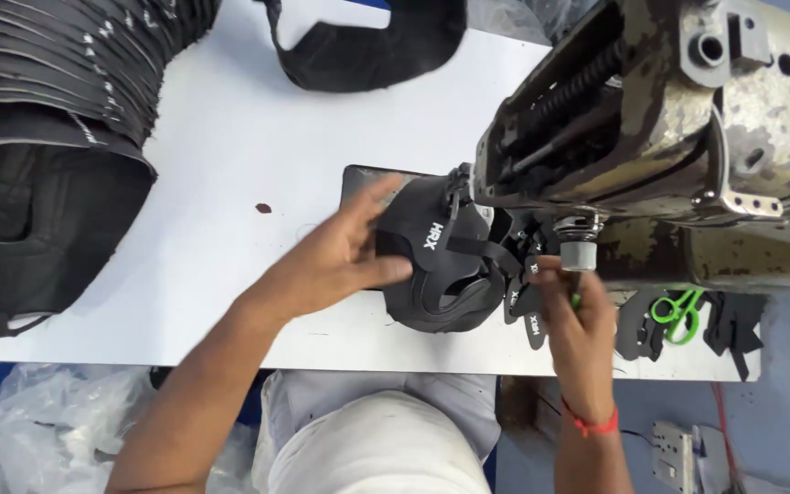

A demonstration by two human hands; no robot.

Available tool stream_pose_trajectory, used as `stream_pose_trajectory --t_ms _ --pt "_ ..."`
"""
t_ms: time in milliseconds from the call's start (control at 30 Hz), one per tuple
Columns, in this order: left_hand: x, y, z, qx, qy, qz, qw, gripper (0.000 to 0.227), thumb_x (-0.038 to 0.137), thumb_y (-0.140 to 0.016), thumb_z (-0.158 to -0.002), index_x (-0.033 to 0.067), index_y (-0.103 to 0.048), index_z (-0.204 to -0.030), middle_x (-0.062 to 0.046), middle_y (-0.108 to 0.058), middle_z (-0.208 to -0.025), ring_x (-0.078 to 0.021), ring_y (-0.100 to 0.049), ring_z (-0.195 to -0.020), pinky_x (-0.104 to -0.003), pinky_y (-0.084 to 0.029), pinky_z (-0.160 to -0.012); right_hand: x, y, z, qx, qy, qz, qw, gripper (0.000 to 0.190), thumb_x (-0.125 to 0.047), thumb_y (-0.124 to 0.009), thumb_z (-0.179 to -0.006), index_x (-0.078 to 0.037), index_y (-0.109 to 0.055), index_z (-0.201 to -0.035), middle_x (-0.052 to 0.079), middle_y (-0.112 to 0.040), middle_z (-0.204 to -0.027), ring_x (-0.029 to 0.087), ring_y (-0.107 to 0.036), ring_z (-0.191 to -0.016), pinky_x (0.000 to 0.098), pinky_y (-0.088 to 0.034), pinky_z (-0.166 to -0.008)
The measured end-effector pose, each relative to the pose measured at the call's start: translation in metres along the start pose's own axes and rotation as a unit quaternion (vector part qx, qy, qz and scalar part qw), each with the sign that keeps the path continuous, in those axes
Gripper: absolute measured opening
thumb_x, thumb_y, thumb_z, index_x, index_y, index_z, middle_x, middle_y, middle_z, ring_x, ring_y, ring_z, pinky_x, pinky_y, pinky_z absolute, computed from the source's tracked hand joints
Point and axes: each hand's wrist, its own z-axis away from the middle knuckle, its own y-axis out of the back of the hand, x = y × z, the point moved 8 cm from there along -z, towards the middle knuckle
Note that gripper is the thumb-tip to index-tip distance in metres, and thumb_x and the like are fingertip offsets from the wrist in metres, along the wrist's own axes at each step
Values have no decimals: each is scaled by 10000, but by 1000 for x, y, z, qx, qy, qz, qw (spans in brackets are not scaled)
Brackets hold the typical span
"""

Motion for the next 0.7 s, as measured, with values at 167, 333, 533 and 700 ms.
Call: stream_pose_trajectory --t_ms 167,333,533,700 --pt "-23 -36 -7 -105 -20 247 963 872 9 -789 -802 92 -369 -1562 -131 -604 -1371 -214 -623 -1224 -377 -526 -1069 34 -32 -18 -116 -72 -221 966 240 5 -586 -945 -26 -691 -1159 -45 -636 -823 11 -426 -551 199 -313 -471" --pt "-32 -44 -11 -56 -8 281 958 810 -25 -792 -737 78 -479 -1476 -95 -629 -1304 -180 -642 -1170 -351 -548 -1022 30 -44 -31 -233 34 -420 877 78 11 -618 -1144 58 -671 -1176 18 -614 -832 32 -438 -591 210 -330 -515" --pt "-35 -37 -13 95 -50 158 982 458 90 -822 -868 55 -643 -1288 -84 -706 -1151 -134 -659 -1066 -295 -554 -940 -8 -60 -31 -230 -50 -356 904 303 -194 -563 -1029 -5 -680 -1234 14 -627 -825 55 -449 -558 199 -344 -508" --pt "-12 -22 -7 202 -106 0 974 261 199 -789 -873 76 -737 -1097 -19 -783 -961 -79 -746 -870 -270 -606 -737 -61 -76 -21 -277 115 13 954 176 -97 -792 -932 -14 -710 -1064 -26 -651 -862 17 -552 -750 203 -442 -621"
